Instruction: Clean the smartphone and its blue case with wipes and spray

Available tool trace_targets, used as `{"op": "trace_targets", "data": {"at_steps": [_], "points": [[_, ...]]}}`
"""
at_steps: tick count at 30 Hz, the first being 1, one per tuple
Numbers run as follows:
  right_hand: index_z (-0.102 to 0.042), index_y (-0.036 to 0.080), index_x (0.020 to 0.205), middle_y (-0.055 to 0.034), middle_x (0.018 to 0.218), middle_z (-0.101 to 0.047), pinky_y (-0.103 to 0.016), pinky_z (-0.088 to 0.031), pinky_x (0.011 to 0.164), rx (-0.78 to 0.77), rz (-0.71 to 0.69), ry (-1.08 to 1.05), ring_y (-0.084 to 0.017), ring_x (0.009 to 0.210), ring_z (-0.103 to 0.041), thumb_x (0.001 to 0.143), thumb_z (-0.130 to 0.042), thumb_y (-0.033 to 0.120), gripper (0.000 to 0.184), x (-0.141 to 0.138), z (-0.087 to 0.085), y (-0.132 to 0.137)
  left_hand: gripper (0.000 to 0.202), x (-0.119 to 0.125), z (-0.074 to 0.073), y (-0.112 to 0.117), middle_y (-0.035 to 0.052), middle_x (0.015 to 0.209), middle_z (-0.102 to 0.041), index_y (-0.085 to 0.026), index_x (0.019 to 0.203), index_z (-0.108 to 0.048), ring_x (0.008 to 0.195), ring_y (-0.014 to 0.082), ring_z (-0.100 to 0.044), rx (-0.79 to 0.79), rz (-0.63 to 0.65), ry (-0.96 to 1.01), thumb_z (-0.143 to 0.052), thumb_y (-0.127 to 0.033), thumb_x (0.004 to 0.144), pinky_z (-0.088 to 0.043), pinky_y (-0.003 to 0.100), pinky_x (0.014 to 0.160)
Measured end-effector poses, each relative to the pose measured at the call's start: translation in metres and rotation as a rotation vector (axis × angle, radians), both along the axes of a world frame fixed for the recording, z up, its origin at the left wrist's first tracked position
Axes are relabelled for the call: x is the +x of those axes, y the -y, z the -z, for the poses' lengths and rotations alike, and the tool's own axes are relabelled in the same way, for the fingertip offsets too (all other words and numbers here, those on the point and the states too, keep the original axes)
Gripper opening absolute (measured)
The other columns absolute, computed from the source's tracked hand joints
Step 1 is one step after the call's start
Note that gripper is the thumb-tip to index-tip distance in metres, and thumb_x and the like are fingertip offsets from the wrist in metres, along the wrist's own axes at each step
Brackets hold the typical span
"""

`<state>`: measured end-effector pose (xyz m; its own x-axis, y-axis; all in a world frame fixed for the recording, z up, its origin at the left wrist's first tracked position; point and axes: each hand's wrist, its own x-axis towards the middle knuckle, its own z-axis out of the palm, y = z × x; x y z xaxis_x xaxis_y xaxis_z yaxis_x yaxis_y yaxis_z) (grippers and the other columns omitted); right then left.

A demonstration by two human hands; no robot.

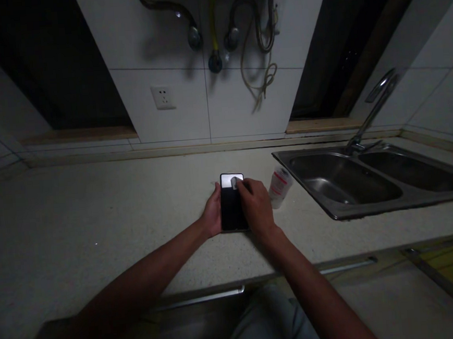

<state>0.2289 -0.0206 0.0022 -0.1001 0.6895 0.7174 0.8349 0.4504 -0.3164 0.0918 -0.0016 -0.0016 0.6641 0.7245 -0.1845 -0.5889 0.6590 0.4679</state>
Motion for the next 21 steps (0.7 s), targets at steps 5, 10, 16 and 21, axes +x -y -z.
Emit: {"op": "trace_targets", "data": {"at_steps": [5,10,16,21], "points": [[-0.07,0.019,0.115,-0.0135,0.1,-0.061,-0.039,-0.04,0.075,0.062,0.164,0.206,-0.026,0.088,-0.049,0.093,-0.043,0.015,0.035,-0.003,-0.009,-0.008,0.074,0.001,-0.003,0.001,0.0154,0.106,-0.074,-0.012,0.122,-0.066,0.104,0.0301,-0.068,0.0,-0.01,-0.018,-0.034,-0.072,0.092,-0.048,0.044,0.096],[-0.071,0.022,0.115,-0.0101,0.094,-0.061,-0.036,-0.036,0.073,0.04,0.024,0.287,-0.024,0.086,-0.048,0.092,-0.045,0.012,0.035,-0.005,-0.004,-0.002,0.073,0.0,-0.003,0.0,0.0151,0.1,-0.074,-0.012,0.115,-0.068,0.098,0.0295,-0.07,-0.084,-0.055,-0.085,-0.038,-0.074,0.089,-0.051,0.044,0.09],[-0.073,0.022,0.108,-0.0076,0.091,-0.062,-0.033,-0.031,0.071,0.09,-0.193,0.303,-0.021,0.084,-0.049,0.094,-0.054,0.013,0.026,0.0,0.007,0.008,0.079,-0.004,-0.001,-0.001,0.0145,0.092,-0.074,-0.012,0.106,-0.07,0.091,0.0302,-0.07,-0.076,-0.01,-0.11,-0.037,-0.08,0.084,-0.053,0.043,0.084],[-0.071,0.025,0.107,-0.0049,0.09,-0.061,-0.033,-0.03,0.073,0.092,-0.354,0.337,-0.019,0.086,-0.05,0.093,-0.059,0.014,0.022,0.012,0.013,0.025,0.081,-0.005,0.002,-0.001,0.0168,0.097,-0.074,-0.008,0.111,-0.07,0.092,0.0289,-0.07,0.067,-0.018,-0.04,-0.034,-0.077,0.088,-0.053,0.039,0.084]]}}
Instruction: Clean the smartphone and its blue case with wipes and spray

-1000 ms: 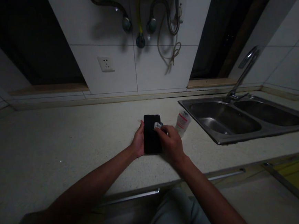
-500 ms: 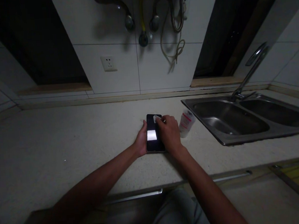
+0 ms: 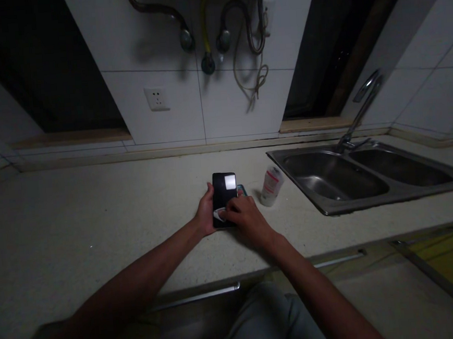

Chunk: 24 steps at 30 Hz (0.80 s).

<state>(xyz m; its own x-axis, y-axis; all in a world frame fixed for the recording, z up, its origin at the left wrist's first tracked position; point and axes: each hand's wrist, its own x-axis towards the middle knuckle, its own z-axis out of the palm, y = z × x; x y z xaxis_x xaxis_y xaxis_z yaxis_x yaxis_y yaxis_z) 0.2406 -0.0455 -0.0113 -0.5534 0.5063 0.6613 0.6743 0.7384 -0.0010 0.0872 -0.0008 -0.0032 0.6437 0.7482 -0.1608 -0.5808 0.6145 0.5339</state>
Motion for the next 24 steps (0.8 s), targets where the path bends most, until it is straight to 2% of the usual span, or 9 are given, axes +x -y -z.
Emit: {"op": "trace_targets", "data": {"at_steps": [4,7,11,15,18,21,24], "points": [[-0.071,0.026,0.107,-0.0037,0.089,-0.061,-0.033,-0.03,0.073,-0.026,-0.064,-0.002,-0.018,0.086,-0.052,0.093,-0.06,0.015,0.02,0.008,0.005,0.014,0.083,-0.001,0.001,0.001,0.0183,0.097,-0.074,-0.005,0.115,-0.068,0.091,0.0289,-0.07,0.093,0.012,0.014,-0.031,-0.075,0.09,-0.053,0.039,0.083],[-0.07,0.025,0.112,-0.0052,0.09,-0.062,-0.032,-0.033,0.072,0.011,-0.027,-0.018,-0.018,0.085,-0.052,0.092,-0.057,0.011,0.028,0.012,0.008,0.015,0.084,-0.001,-0.001,0.002,0.0186,0.095,-0.074,-0.005,0.117,-0.068,0.09,0.0294,-0.071,0.089,0.029,0.026,-0.028,-0.074,0.091,-0.053,0.04,0.083],[-0.067,0.02,0.121,-0.0102,0.094,-0.063,-0.033,-0.04,0.072,0.06,0.153,-0.118,-0.021,0.084,-0.053,0.093,-0.048,0.008,0.036,0.01,0.001,-0.002,0.081,0.0,-0.002,0.001,0.0176,0.099,-0.074,-0.008,0.117,-0.067,0.093,0.0302,-0.07,0.01,0.037,0.014,-0.032,-0.075,0.089,-0.052,0.042,0.087],[-0.069,0.018,0.119,-0.0115,0.091,-0.063,-0.034,-0.04,0.07,0.017,0.392,-0.152,-0.023,0.083,-0.052,0.096,-0.04,0.014,0.037,-0.001,-0.021,-0.025,0.078,0.002,-0.002,0.002,0.0166,0.104,-0.074,-0.011,0.12,-0.066,0.097,0.0295,-0.07,-0.013,0.031,-0.027,-0.032,-0.074,0.09,-0.052,0.043,0.09],[-0.068,0.017,0.12,-0.013,0.096,-0.064,-0.035,-0.038,0.072,-0.017,0.497,-0.134,-0.025,0.086,-0.051,0.097,-0.039,0.017,0.037,-0.015,-0.037,-0.035,0.08,0.003,-0.002,0.003,0.0156,0.107,-0.073,-0.012,0.122,-0.066,0.101,0.0295,-0.069,0.006,0.017,-0.07,-0.031,-0.076,0.089,-0.051,0.042,0.092],[-0.067,0.017,0.122,-0.0124,0.098,-0.063,-0.036,-0.035,0.074,-0.04,0.504,-0.097,-0.025,0.088,-0.05,0.097,-0.039,0.016,0.037,-0.03,-0.042,-0.038,0.085,0.003,-0.002,0.003,0.0147,0.11,-0.073,-0.014,0.124,-0.065,0.105,0.03,-0.068,0.001,0.0,-0.123,-0.031,-0.081,0.085,-0.05,0.042,0.093],[-0.068,0.019,0.121,-0.0118,0.099,-0.062,-0.036,-0.033,0.075,-0.046,0.437,-0.075,-0.025,0.09,-0.049,0.097,-0.042,0.015,0.035,-0.042,-0.035,-0.035,0.085,0.003,-0.003,0.004,0.014,0.11,-0.073,-0.016,0.122,-0.065,0.107,0.0297,-0.067,-0.022,-0.042,-0.158,-0.031,-0.084,0.083,-0.051,0.04,0.092]]}}
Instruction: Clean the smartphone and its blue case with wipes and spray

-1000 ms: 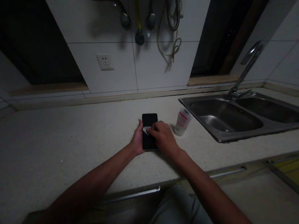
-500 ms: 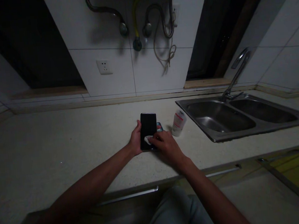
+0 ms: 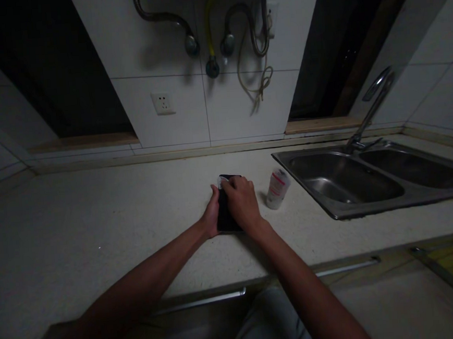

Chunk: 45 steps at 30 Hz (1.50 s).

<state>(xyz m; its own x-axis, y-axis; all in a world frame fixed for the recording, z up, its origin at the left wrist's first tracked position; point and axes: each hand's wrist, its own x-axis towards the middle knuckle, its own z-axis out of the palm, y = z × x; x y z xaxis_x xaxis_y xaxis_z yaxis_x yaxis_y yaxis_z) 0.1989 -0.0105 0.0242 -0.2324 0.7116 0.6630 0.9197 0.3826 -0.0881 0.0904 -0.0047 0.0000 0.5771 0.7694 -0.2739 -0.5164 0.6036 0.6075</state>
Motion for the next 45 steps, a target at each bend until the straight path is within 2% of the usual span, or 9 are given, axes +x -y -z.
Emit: {"op": "trace_targets", "data": {"at_steps": [6,10,14,19,23,30,37,41,45], "points": [[-0.073,0.021,0.108,-0.01,0.096,-0.061,-0.036,-0.032,0.073,-0.007,-0.132,0.003,-0.024,0.088,-0.049,0.091,-0.051,0.007,0.031,-0.004,0.016,0.014,0.094,-0.001,0.002,0.001,0.0146,0.102,-0.073,-0.016,0.113,-0.068,0.105,0.0303,-0.066,0.006,0.019,0.014,-0.027,-0.091,0.075,-0.052,0.038,0.087],[-0.072,0.019,0.112,-0.0104,0.095,-0.062,-0.035,-0.033,0.072,0.05,-0.181,0.003,-0.023,0.087,-0.05,0.091,-0.049,0.005,0.033,0.0,0.024,0.025,0.095,-0.003,0.005,0.0,0.0158,0.095,-0.073,-0.013,0.106,-0.07,0.1,0.0308,-0.068,-0.003,0.047,-0.007,-0.031,-0.093,0.072,-0.052,0.038,0.085],[-0.07,0.019,0.116,-0.0091,0.092,-0.062,-0.034,-0.036,0.071,0.077,-0.232,0.011,-0.021,0.084,-0.05,0.096,-0.049,0.013,0.029,0.005,0.033,0.04,0.093,-0.006,0.005,-0.007,0.0167,0.088,-0.073,-0.01,0.101,-0.071,0.092,0.0303,-0.07,0.012,0.059,0.039,-0.029,-0.09,0.077,-0.053,0.038,0.081],[-0.07,0.019,0.114,-0.0071,0.085,-0.06,-0.032,-0.038,0.067,0.017,-0.27,0.026,-0.019,0.077,-0.051,0.099,-0.049,0.02,0.027,0.018,0.046,0.062,0.086,-0.01,0.004,-0.015,0.0173,0.09,-0.074,-0.007,0.104,-0.071,0.077,0.0236,-0.07,0.088,-0.043,0.082,-0.026,-0.079,0.088,-0.054,0.033,0.073],[-0.069,0.02,0.115,-0.0078,0.085,-0.061,-0.032,-0.04,0.067,0.045,-0.215,-0.059,-0.02,0.078,-0.052,0.097,-0.048,0.015,0.029,0.028,0.052,0.064,0.088,-0.011,0.002,-0.014,0.0176,0.091,-0.074,-0.007,0.109,-0.069,0.079,0.0251,-0.07,0.065,0.044,0.082,-0.028,-0.081,0.086,-0.054,0.035,0.073],[-0.065,0.018,0.12,-0.0119,0.095,-0.061,-0.034,-0.047,0.073,0.121,-0.068,-0.208,-0.022,0.085,-0.054,0.094,-0.041,0.01,0.036,0.028,0.039,0.038,0.083,-0.008,-0.002,-0.007,0.0142,0.092,-0.075,-0.012,0.113,-0.069,0.087,0.0272,-0.071,0.033,0.136,0.065,-0.034,-0.081,0.085,-0.054,0.038,0.083],[-0.066,0.015,0.119,-0.0139,0.094,-0.06,-0.035,-0.039,0.072,0.072,0.069,-0.145,-0.025,0.083,-0.05,0.097,-0.039,0.016,0.034,0.018,0.009,0.003,0.087,-0.005,0.001,-0.008,0.0136,0.102,-0.075,-0.016,0.119,-0.069,0.098,0.0288,-0.07,0.052,0.091,-0.008,-0.029,-0.084,0.083,-0.052,0.04,0.088],[-0.067,0.015,0.118,-0.0142,0.095,-0.06,-0.036,-0.037,0.074,0.03,0.034,-0.101,-0.026,0.087,-0.05,0.099,-0.039,0.018,0.034,0.003,0.003,-0.003,0.085,-0.005,0.003,-0.009,0.0123,0.103,-0.075,-0.018,0.12,-0.068,0.102,0.0286,-0.069,0.061,0.068,-0.04,-0.031,-0.084,0.083,-0.052,0.038,0.088],[-0.067,0.018,0.12,-0.0125,0.095,-0.06,-0.036,-0.037,0.074,0.049,-0.074,-0.103,-0.025,0.088,-0.049,0.098,-0.04,0.017,0.035,-0.004,0.012,0.003,0.083,-0.005,0.004,-0.007,0.0134,0.1,-0.074,-0.017,0.117,-0.069,0.102,0.0287,-0.068,0.058,0.052,-0.051,-0.033,-0.084,0.082,-0.051,0.038,0.088]]}}
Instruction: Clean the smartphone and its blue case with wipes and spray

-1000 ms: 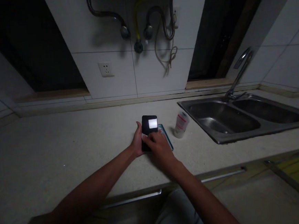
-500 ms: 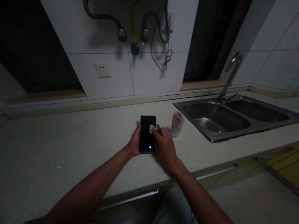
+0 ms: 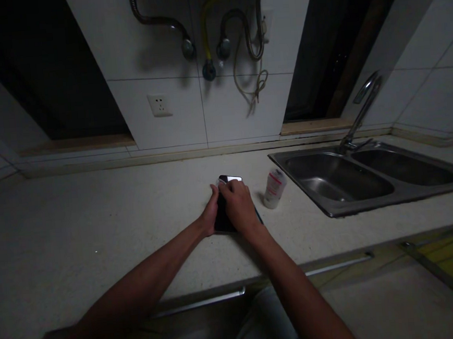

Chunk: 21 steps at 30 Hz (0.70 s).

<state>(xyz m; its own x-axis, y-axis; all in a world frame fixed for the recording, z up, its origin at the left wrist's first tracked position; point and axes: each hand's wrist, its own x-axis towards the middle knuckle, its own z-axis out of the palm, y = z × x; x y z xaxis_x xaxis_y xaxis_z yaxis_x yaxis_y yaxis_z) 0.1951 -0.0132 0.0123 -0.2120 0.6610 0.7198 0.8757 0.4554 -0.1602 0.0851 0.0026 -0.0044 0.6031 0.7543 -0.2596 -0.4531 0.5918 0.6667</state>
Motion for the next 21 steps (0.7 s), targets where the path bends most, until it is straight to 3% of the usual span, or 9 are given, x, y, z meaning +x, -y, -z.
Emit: {"op": "trace_targets", "data": {"at_steps": [6,13,21], "points": [[-0.069,0.018,0.116,-0.0107,0.093,-0.061,-0.034,-0.038,0.071,-0.007,-0.126,0.08,-0.023,0.084,-0.05,0.096,-0.045,0.014,0.032,0.01,0.017,0.022,0.092,-0.003,0.0,-0.003,0.0134,0.081,-0.072,-0.014,0.096,-0.072,0.088,0.0295,-0.07,-0.026,0.001,-0.083,-0.031,-0.092,0.073,-0.052,0.039,0.081],[-0.067,0.02,0.116,-0.0078,0.092,-0.06,-0.031,-0.033,0.068,0.035,-0.194,0.106,-0.019,0.08,-0.049,0.094,-0.053,0.012,0.027,0.029,0.029,0.043,0.087,-0.005,-0.001,-0.004,0.0109,0.076,-0.072,-0.015,0.096,-0.073,0.074,0.0264,-0.07,-0.01,0.085,-0.081,-0.027,-0.087,0.081,-0.053,0.038,0.075],[-0.069,0.017,0.116,-0.0102,0.089,-0.06,-0.034,-0.035,0.071,0.033,0.027,0.055,-0.023,0.083,-0.049,0.09,-0.049,0.003,0.036,0.028,0.019,0.024,0.084,-0.004,-0.004,-0.004,0.0144,0.091,-0.075,-0.013,0.112,-0.069,0.088,0.0282,-0.072,-0.043,0.079,-0.036,-0.028,-0.081,0.086,-0.053,0.04,0.084]]}}
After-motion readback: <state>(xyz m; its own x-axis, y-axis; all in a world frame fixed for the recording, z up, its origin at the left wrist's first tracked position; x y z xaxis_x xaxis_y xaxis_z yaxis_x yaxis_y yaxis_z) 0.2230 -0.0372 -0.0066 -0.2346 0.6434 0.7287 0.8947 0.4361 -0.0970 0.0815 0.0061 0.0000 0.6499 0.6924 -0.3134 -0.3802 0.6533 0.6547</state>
